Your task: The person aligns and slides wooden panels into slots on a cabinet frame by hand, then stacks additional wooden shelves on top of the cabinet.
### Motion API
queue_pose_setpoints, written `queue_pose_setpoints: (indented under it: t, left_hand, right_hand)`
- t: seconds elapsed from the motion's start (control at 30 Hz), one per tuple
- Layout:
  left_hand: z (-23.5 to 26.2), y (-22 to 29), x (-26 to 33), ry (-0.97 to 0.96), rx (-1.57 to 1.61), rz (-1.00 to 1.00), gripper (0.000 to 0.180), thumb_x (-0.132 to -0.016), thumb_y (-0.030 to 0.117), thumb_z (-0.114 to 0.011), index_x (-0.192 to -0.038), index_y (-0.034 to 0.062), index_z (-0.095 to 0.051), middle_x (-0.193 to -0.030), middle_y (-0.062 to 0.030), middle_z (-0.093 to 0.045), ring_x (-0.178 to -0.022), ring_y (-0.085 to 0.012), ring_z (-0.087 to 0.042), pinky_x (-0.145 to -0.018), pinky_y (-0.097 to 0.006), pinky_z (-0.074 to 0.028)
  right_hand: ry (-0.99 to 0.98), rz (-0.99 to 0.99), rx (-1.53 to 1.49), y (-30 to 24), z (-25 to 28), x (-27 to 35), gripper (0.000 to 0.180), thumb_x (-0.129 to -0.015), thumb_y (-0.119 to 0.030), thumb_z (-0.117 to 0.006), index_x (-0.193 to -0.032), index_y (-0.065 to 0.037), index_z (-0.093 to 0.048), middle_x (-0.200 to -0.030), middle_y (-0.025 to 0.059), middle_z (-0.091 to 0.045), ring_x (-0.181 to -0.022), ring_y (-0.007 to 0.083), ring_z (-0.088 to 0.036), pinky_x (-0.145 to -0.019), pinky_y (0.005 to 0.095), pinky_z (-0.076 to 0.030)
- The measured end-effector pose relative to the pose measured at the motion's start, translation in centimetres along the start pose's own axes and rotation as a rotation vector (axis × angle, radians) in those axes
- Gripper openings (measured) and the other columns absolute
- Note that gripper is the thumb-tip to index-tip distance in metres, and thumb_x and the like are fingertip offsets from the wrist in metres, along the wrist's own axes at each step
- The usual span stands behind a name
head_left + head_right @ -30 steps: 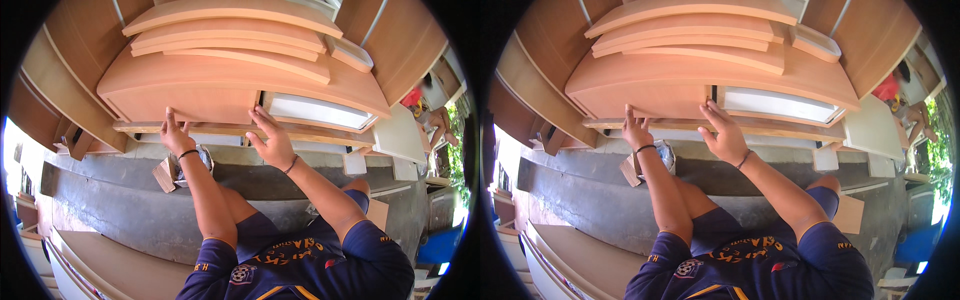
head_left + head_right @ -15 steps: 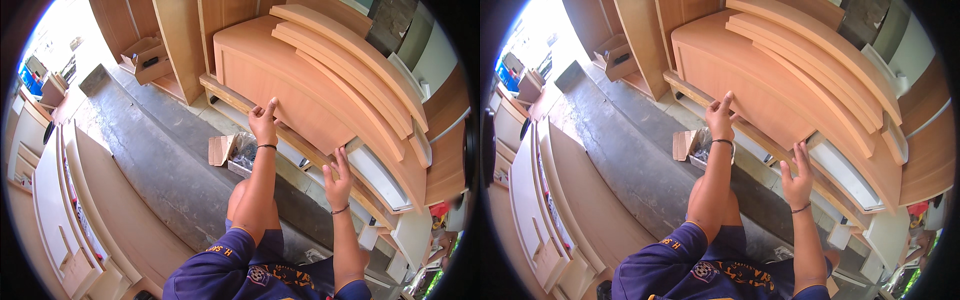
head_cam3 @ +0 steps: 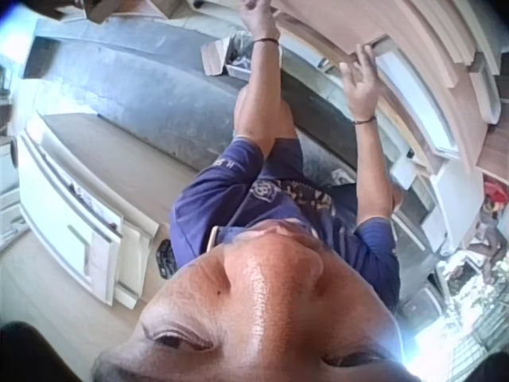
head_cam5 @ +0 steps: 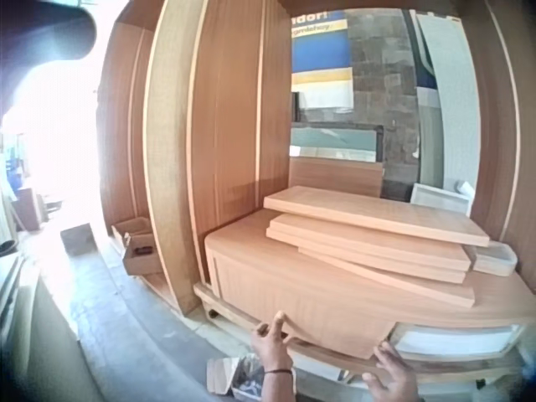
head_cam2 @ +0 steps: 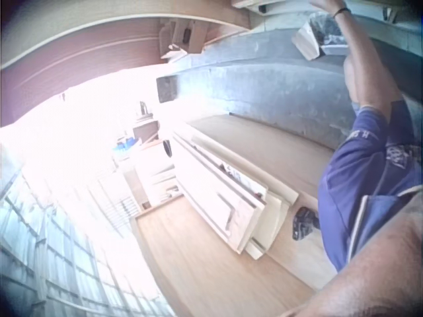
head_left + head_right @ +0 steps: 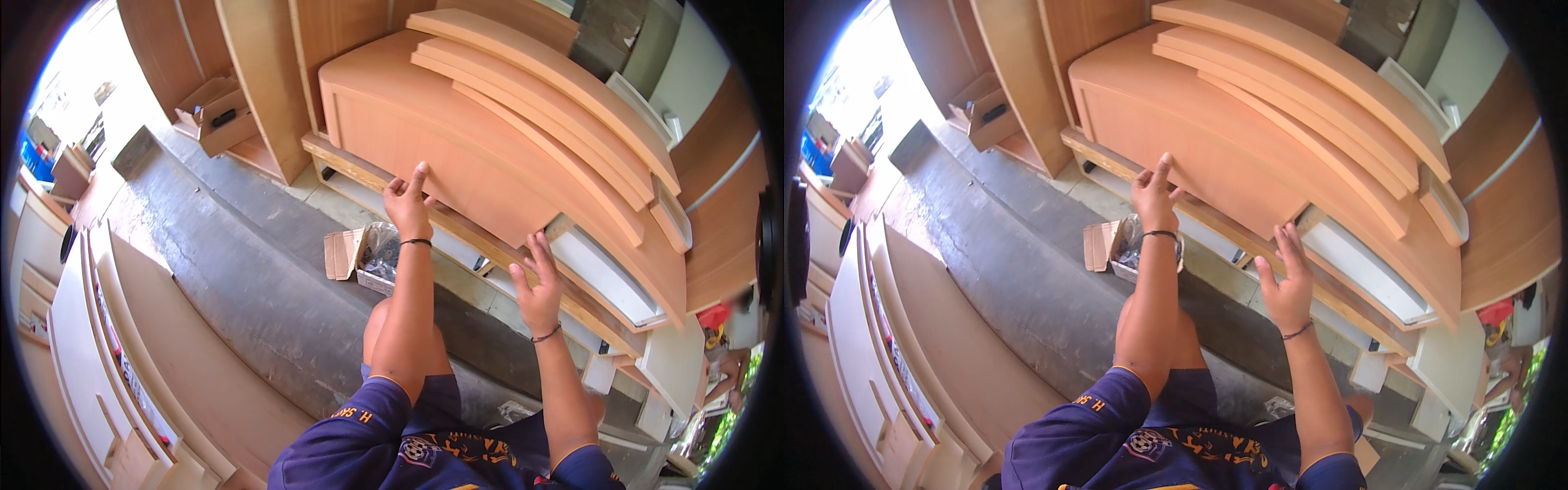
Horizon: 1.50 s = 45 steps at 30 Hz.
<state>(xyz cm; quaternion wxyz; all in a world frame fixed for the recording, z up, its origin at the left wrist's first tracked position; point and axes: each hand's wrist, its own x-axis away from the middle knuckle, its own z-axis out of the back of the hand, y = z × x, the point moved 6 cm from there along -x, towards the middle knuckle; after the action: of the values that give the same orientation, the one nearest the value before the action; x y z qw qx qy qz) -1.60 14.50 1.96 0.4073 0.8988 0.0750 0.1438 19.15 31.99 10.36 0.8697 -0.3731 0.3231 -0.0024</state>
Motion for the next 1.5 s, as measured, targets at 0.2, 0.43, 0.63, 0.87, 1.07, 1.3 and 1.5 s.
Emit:
queue_pose_setpoints:
  t: [0.2,0.43,0.63,0.87,1.07,1.3,1.5]
  left_hand:
    - [0.1,0.7,0.3,0.022,-0.018,-0.003,0.056,-0.076,0.029,-0.080,-0.110,-0.0012,-0.048,-0.086,-0.0042,-0.050,-0.078,-0.0149,-0.051,-0.064,-0.038,-0.053]
    - [-0.6,0.7,0.7,-0.063,0.003,-0.002,0.033,-0.079,0.030,-0.078,-0.088,0.0080,-0.056,-0.080,0.0003,-0.056,-0.068,-0.0085,-0.049,-0.063,-0.034,-0.049]
    - [-0.9,0.9,1.3,-0.110,0.016,0.021,0.042,-0.079,0.031,-0.078,-0.099,0.0039,-0.052,-0.094,-0.0053,-0.058,-0.086,-0.0155,-0.057,-0.075,-0.040,-0.052]
    - [-0.8,0.2,1.1,-0.203,0.062,0.040,0.063,-0.084,0.045,-0.068,-0.125,0.0037,-0.047,-0.130,-0.0118,-0.051,-0.118,-0.0265,-0.049,-0.091,-0.045,-0.045]
    - [1.1,-0.3,2.9,-0.118,0.060,0.046,0.085,-0.084,0.064,-0.056,-0.143,0.0064,-0.033,-0.145,-0.0091,-0.037,-0.128,-0.0293,-0.042,-0.099,-0.043,-0.038]
    - [9.5,-6.8,1.0,-0.374,0.670,0.394,0.041,-0.092,0.054,-0.046,-0.092,0.0136,-0.052,-0.077,-0.0029,-0.055,-0.068,-0.0216,-0.052,-0.061,-0.038,-0.045]
    - [7.8,-7.1,4.8,-0.600,0.747,0.501,0.040,-0.092,0.052,-0.045,-0.095,0.0130,-0.052,-0.079,-0.0037,-0.055,-0.070,-0.0220,-0.052,-0.063,-0.038,-0.045]
  right_hand:
    - [0.014,0.011,0.009,-0.3,0.0,-0.3,0.047,-0.082,-0.013,-0.069,-0.127,-0.004,-0.056,-0.134,0.0242,-0.049,-0.120,0.0345,-0.053,-0.093,0.0384,-0.049]
    - [0.003,0.083,0.076,-0.1,0.6,-0.2,0.046,-0.082,-0.014,-0.068,-0.124,-0.003,-0.057,-0.132,0.0261,-0.050,-0.122,0.0364,-0.051,-0.099,0.0389,-0.044]
    - [-0.039,0.019,-0.004,0.2,0.9,-0.2,0.055,-0.083,-0.013,-0.067,-0.133,-0.003,-0.047,-0.134,0.0234,-0.048,-0.121,0.0361,-0.051,-0.098,0.0383,-0.045]
    - [-0.049,-0.034,-0.090,0.0,0.4,0.8,0.080,-0.083,-0.015,-0.067,-0.147,-0.003,-0.019,-0.137,0.0237,-0.046,-0.124,0.0362,-0.048,-0.094,0.0426,-0.048]
    - [-0.110,0.037,-0.045,-1.5,1.1,3.9,0.076,-0.084,-0.018,-0.066,-0.143,0.003,-0.023,-0.134,0.0234,-0.048,-0.123,0.0391,-0.047,-0.102,0.0419,-0.040]
    - [-0.255,0.469,0.146,-7.0,8.1,4.0,0.044,-0.080,-0.019,-0.070,-0.119,-0.001,-0.059,-0.124,0.0139,-0.058,-0.118,0.0289,-0.054,-0.099,0.0376,-0.045]
    - [0.207,0.506,0.591,-6.1,21.0,-7.6,0.053,-0.075,-0.022,-0.074,-0.122,-0.004,-0.057,-0.128,0.0145,-0.054,-0.121,0.0353,-0.048,-0.101,0.0437,-0.040]
